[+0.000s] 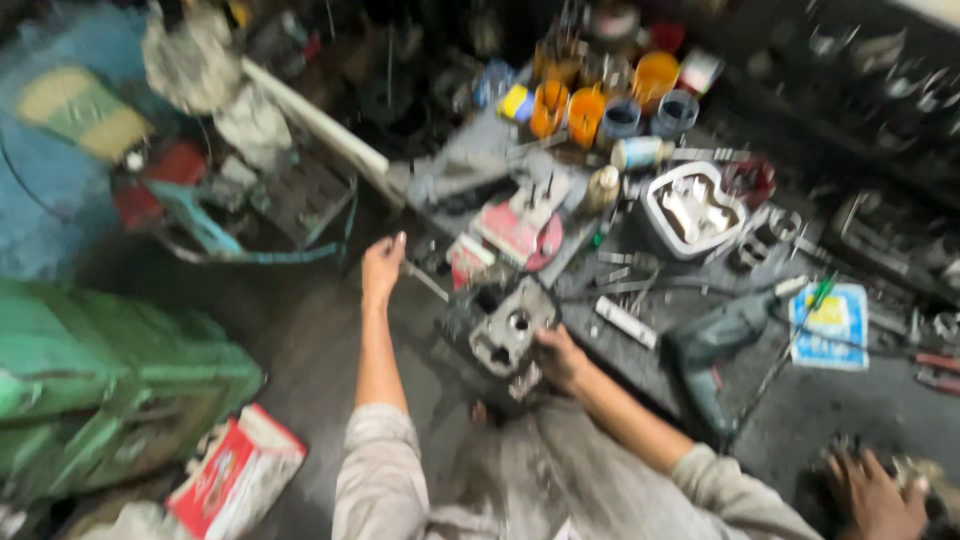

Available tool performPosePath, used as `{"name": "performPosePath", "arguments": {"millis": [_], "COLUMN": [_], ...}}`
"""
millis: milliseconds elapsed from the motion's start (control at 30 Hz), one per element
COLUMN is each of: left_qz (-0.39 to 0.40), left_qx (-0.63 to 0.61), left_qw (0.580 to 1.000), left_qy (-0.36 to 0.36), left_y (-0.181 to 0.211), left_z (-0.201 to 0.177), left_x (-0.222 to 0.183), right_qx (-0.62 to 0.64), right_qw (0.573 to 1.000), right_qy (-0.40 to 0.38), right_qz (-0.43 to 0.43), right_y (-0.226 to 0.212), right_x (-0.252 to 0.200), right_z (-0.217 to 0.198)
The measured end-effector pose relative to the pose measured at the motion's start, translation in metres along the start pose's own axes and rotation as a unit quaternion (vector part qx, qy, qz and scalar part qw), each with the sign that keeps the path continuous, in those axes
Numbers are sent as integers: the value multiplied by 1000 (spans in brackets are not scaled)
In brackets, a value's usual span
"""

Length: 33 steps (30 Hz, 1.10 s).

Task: The person holds and manipulates a metal engine block, wiping its surfaces with a cloth, inserting and removing a bolt, and adjusting its position on a workbench. The person also uses a bench vise to secure the block and handles a small metal rod.

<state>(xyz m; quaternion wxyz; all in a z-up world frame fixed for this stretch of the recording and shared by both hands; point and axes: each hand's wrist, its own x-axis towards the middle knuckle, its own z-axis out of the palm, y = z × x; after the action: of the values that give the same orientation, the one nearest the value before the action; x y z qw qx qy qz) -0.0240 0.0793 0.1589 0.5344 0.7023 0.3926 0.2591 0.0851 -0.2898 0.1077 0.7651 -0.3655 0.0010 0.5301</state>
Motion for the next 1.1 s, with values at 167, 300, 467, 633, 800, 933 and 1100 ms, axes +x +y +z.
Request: {"name": "performPosePath", "arguments": {"millis": [167,300,467,633,800,933,1100], "left_qz": [288,377,250,204,-186,-266,-105], "left_qx": [196,187,64,-14,-295,-345,-122], "left_qw": [926,900,966,968,925,884,905], "left_qy": [142,113,25,-146,-152,-171,-394], "left_y": [8,-7,-27,-33,-38,-49,-80], "left_z": [10,24,42,98,130,123,88], "left_x": [-39,-69,-89,-158,-243,-257,-222], "right_qx": [15,18,-8,-5,-9,-28,-120], "right_qw": [997,1000,999,999,998,997,987], "right_qy": [73,4,36,41,61,-29,-1], "right_qz": [34,-18,8,7,10,-62,-106], "right_y": [4,-3,-1,-3,-16,-39,-55], "right_x": [-8,-2,-3,-13,-29,-63,-127], "right_z": [13,13,17,21,42,48,16]}}
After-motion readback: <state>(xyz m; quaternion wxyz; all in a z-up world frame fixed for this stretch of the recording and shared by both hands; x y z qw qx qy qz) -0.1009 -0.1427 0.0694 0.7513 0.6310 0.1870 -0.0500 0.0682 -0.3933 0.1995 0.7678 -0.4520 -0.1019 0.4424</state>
